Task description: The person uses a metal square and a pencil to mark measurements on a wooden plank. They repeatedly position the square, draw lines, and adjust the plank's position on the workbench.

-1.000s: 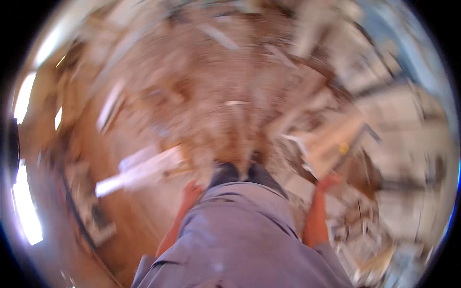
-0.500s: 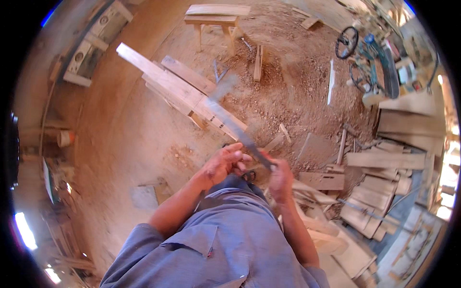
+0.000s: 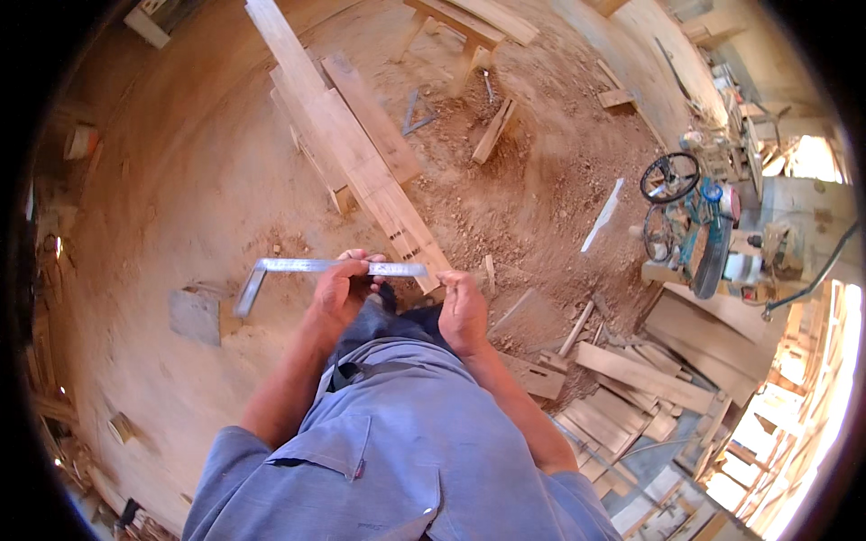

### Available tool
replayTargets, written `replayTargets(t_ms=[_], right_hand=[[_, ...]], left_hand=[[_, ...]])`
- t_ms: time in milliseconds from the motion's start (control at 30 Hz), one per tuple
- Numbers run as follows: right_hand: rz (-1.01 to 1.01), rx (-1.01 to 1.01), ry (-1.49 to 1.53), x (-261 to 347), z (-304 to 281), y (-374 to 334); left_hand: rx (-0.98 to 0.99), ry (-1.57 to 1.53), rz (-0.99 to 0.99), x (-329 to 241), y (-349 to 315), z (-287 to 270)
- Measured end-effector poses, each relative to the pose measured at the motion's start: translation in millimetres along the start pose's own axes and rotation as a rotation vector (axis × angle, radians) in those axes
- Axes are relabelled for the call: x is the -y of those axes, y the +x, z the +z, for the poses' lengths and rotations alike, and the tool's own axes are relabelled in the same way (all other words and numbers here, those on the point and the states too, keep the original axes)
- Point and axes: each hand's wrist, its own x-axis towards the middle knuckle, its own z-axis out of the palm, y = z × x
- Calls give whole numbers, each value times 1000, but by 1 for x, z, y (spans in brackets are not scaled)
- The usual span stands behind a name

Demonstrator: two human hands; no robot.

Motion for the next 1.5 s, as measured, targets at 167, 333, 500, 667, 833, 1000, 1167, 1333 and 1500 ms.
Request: replayTargets(t_ms=[167,333,500,667,833,1000,1167,1333,1500], right_hand=[[276,119,201,-19,-12,23],[474,301,376,-41,-3,52],[478,480,322,-81,13,98],[575,345,510,-95,50,146],[608,264,565,-91,69,160],[499,312,426,-67,74,151],[176,409,139,-42,75,138],[-137,363,161,-47,93,132],[-245,379,15,-41,95,136]], left_hand=[[-120,-167,161,0,13,-5],[-206,-246,297,13,32,-19],[-346,-318,387,22,43,-10],[-289,-338,453,29,70,-21],[-256,-384,474,26,87,-32],[-234,-387,474,20,88,-43],[-218,-416,466,14,90,-49],[-196,-419,468,4,95,-51],[-188,-409,488,1,98,-54]])
